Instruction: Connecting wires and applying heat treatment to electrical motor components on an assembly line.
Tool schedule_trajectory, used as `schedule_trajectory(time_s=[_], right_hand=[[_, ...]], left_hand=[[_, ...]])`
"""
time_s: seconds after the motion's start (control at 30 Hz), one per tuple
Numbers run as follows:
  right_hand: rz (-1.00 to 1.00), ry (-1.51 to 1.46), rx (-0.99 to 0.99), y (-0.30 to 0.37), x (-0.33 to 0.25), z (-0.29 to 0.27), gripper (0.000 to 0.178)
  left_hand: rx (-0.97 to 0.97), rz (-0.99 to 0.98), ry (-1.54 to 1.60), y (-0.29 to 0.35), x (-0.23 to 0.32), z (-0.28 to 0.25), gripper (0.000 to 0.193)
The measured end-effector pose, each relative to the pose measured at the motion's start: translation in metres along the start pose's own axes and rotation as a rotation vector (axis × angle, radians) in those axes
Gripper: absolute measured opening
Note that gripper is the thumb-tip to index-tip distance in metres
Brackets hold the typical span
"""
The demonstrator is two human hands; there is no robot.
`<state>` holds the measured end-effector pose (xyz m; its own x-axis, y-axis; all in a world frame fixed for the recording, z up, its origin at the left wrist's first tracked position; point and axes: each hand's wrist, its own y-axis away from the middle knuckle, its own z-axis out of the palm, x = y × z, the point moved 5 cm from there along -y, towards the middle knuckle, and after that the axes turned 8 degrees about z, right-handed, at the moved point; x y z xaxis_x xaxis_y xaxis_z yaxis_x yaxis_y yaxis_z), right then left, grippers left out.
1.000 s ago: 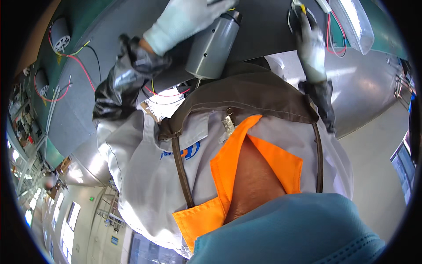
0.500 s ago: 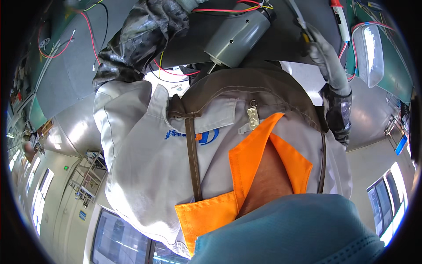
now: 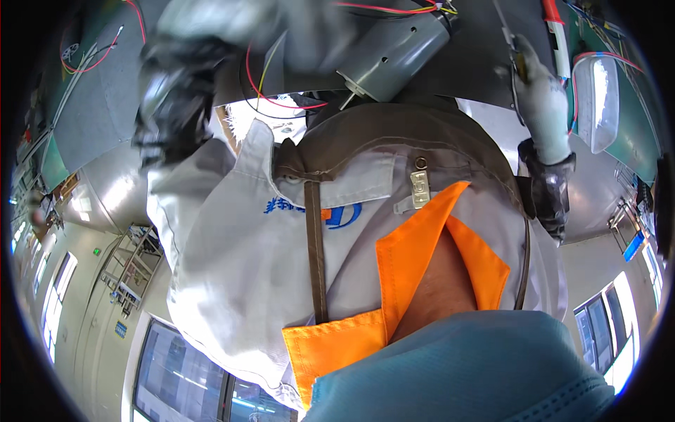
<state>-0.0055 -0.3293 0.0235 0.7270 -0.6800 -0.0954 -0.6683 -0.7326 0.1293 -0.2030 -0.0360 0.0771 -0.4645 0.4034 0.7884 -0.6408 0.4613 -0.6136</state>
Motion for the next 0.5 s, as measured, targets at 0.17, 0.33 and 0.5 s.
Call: schedule_trajectory(time_s=[0.17, 0.33, 0.5], right_hand=[[0.266, -0.564, -0.333, 0.005, -0.010, 0.022, 0.043], [0.191, -1.425, -0.810, -0.016, -0.076, 0.066, 0.041], [-0.318, -0.963, 0.144, -0.150, -0.077, 0.055, 0.026]], left_hand=[[0.263, -0.360, -1.091, 0.014, 0.026, 0.035, 0.064], [0.487, -0.397, -1.360, 0.013, -0.087, 0.078, 0.078], [1.021, -0.519, -1.665, -0.007, -0.075, -0.041, 0.061]])
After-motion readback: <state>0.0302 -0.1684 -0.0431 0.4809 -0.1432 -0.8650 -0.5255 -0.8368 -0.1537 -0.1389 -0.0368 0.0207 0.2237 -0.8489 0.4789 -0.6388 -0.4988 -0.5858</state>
